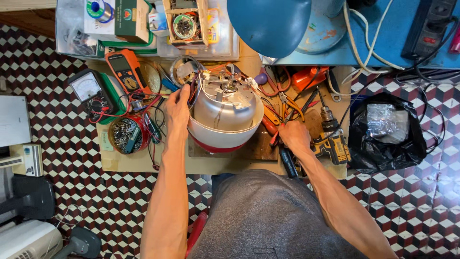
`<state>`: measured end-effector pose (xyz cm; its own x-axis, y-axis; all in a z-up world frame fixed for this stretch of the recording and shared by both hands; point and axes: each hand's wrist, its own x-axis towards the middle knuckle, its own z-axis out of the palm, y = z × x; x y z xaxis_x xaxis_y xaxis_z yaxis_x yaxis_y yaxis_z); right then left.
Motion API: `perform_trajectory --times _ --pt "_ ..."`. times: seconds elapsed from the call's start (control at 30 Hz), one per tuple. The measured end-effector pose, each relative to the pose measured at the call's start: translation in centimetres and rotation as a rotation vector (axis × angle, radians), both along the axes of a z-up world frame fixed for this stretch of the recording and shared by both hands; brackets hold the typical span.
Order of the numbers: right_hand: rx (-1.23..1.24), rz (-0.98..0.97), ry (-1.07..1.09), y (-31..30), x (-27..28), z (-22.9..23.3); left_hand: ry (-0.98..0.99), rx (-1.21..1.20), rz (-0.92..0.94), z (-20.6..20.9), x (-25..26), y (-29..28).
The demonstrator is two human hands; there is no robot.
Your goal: The person works on the internal wiring of a disassembled appliance base, using pliers to strip and adjust wires and a multimeter to test electrical connections. They repeatedly reposition the appliance base and manipulate the motor and wiring components on a cluttered workbench.
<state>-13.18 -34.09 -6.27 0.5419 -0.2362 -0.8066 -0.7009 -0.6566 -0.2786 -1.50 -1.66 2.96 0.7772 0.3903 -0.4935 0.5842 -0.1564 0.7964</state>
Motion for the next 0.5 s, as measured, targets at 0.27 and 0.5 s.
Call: perform_trajectory --times 0.27,0.5 --pt "0.082 -0.071 0.021 -0.7 -0.3 -6.1 -0.501 0.651 -0.212 4.6 -1.9 -2.8" --pt "0.079 -0.206 -0.062 -0.7 -1.0 -5.6 -0.685 0.682 -0.608 6.6 -2.4 -9.5"
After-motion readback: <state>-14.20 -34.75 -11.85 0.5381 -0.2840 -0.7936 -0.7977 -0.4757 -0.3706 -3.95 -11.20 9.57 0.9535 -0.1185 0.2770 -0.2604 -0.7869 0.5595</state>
